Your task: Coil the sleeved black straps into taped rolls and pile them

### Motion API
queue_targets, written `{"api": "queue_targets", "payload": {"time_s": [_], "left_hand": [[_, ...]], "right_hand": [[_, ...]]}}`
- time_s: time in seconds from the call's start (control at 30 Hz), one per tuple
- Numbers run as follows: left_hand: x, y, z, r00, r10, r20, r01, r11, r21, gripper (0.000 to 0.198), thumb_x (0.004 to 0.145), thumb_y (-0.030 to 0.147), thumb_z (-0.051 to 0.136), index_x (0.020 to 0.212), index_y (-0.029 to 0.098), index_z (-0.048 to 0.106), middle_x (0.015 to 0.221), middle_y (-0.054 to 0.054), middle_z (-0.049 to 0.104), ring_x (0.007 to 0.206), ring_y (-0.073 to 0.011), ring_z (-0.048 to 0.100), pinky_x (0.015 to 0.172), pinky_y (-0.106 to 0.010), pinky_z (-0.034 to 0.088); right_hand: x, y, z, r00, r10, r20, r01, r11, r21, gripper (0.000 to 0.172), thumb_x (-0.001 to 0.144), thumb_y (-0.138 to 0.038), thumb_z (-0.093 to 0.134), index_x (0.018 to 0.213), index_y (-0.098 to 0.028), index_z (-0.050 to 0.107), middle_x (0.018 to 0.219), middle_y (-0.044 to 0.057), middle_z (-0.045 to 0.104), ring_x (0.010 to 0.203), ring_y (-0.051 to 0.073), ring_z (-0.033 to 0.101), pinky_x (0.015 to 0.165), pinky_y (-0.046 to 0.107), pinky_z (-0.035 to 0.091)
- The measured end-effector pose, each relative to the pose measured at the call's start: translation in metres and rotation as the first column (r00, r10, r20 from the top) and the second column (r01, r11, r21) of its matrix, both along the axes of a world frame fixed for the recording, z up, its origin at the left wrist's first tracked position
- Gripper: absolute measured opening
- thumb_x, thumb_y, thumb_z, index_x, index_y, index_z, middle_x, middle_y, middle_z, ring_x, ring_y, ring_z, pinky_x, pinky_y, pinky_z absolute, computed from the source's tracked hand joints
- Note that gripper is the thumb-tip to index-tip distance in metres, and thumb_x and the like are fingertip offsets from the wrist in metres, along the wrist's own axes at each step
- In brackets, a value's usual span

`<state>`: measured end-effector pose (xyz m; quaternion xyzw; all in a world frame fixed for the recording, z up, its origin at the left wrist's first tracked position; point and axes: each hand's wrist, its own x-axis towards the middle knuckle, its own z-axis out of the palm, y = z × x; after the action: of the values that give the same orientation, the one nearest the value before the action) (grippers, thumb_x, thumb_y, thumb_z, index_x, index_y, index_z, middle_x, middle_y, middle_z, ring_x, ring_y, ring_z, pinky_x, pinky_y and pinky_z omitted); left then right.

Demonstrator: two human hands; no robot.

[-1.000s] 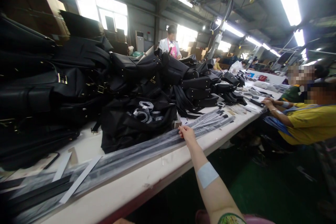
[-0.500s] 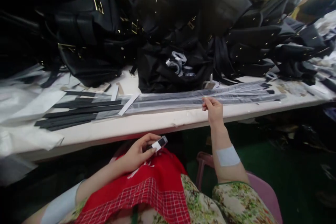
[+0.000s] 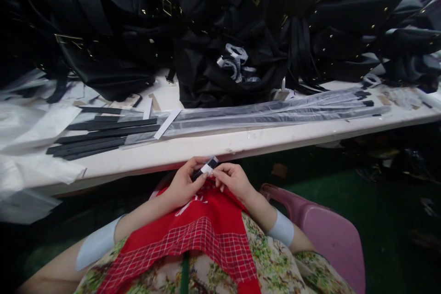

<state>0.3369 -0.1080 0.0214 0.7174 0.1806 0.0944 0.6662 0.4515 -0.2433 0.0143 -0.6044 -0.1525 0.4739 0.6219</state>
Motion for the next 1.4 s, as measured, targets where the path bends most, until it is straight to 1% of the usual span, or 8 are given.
{"api": "queue_targets", "payload": {"time_s": [0.37, 0.57, 0.7, 0.8, 0.9, 1.07, 1.2, 1.4], "left_hand": [[0.0, -0.001, -0.006, 0.999, 0.025, 0.032, -0.027, 0.998, 0.064, 0.032, 0.085, 0.018, 0.058, 0.117, 0.016, 0.054, 0.113, -0.011, 0.069, 0.104, -0.0207, 0.067, 0.095, -0.035, 0.05], [-0.001, -0.001, -0.008, 0.999, 0.019, 0.036, -0.021, 0.998, 0.055, 0.033, 0.085, 0.018, 0.058, 0.118, 0.017, 0.054, 0.113, -0.011, 0.069, 0.103, -0.0207, 0.067, 0.094, -0.036, 0.051], [-0.002, -0.001, -0.007, 0.997, 0.063, 0.038, -0.066, 0.996, 0.061, 0.028, 0.083, 0.021, 0.061, 0.111, 0.017, 0.058, 0.11, -0.01, 0.069, 0.101, -0.0207, 0.067, 0.092, -0.034, 0.051], [-0.002, 0.0, -0.008, 0.984, 0.177, -0.017, -0.176, 0.982, 0.062, 0.023, 0.086, 0.029, 0.061, 0.104, 0.016, 0.063, 0.1, -0.008, 0.072, 0.09, -0.02, 0.068, 0.085, -0.033, 0.053], [-0.003, 0.003, -0.008, 0.972, 0.233, -0.017, -0.228, 0.962, 0.153, 0.021, 0.089, 0.032, 0.058, 0.099, 0.016, 0.067, 0.094, -0.007, 0.073, 0.086, -0.0201, 0.067, 0.083, -0.034, 0.052], [-0.008, 0.002, 0.004, 0.97, 0.202, 0.132, -0.239, 0.874, 0.424, 0.016, 0.09, 0.023, 0.055, 0.098, 0.018, 0.067, 0.091, -0.007, 0.071, 0.086, -0.0188, 0.065, 0.081, -0.033, 0.053], [-0.011, -0.004, 0.013, 0.956, 0.149, 0.253, -0.273, 0.769, 0.578, 0.019, 0.087, 0.017, 0.056, 0.103, 0.02, 0.065, 0.094, -0.008, 0.071, 0.089, -0.0193, 0.066, 0.082, -0.033, 0.055], [-0.01, 0.006, -0.008, 0.93, 0.119, 0.349, -0.341, 0.64, 0.689, 0.025, 0.085, 0.018, 0.056, 0.108, 0.021, 0.065, 0.099, -0.01, 0.073, 0.092, -0.0213, 0.07, 0.081, -0.033, 0.06]], "right_hand": [[-0.005, 0.002, -0.011, 0.989, 0.005, -0.145, -0.006, 1.0, -0.007, 0.036, 0.072, -0.047, 0.076, 0.065, -0.013, 0.066, 0.044, -0.003, 0.054, 0.034, 0.004, 0.04, 0.034, 0.016, 0.028], [-0.01, 0.001, -0.016, 0.996, -0.027, -0.09, 0.024, 0.999, -0.037, 0.04, 0.072, -0.051, 0.075, 0.065, -0.013, 0.065, 0.043, -0.004, 0.054, 0.032, 0.004, 0.039, 0.034, 0.016, 0.026], [-0.012, 0.0, -0.018, 0.999, 0.034, -0.025, -0.035, 0.999, -0.042, 0.041, 0.076, -0.053, 0.071, 0.066, -0.013, 0.064, 0.048, -0.003, 0.057, 0.034, 0.005, 0.044, 0.036, 0.016, 0.03], [-0.013, 0.002, -0.016, 0.992, 0.105, -0.069, -0.105, 0.994, 0.0, 0.038, 0.077, -0.051, 0.071, 0.079, -0.013, 0.068, 0.06, -0.001, 0.065, 0.044, 0.006, 0.054, 0.045, 0.017, 0.041], [-0.014, 0.006, -0.015, 0.986, 0.13, -0.107, -0.127, 0.991, 0.03, 0.04, 0.075, -0.051, 0.072, 0.089, -0.014, 0.07, 0.068, 0.001, 0.067, 0.052, 0.008, 0.059, 0.055, 0.02, 0.047], [-0.02, 0.015, -0.011, 0.991, 0.113, -0.07, -0.113, 0.994, 0.006, 0.045, 0.073, -0.057, 0.071, 0.069, -0.013, 0.065, 0.06, 0.002, 0.063, 0.051, 0.011, 0.056, 0.053, 0.023, 0.046], [-0.026, 0.02, -0.01, 0.999, 0.044, -0.005, -0.044, 0.999, 0.032, 0.047, 0.071, -0.06, 0.072, 0.071, -0.013, 0.066, 0.06, 0.001, 0.06, 0.052, 0.012, 0.051, 0.053, 0.024, 0.044], [-0.029, 0.03, -0.028, 0.996, 0.084, 0.032, -0.086, 0.995, 0.053, 0.056, 0.069, -0.068, 0.069, 0.083, -0.013, 0.072, 0.067, 0.005, 0.062, 0.061, 0.017, 0.055, 0.059, 0.027, 0.047]]}}
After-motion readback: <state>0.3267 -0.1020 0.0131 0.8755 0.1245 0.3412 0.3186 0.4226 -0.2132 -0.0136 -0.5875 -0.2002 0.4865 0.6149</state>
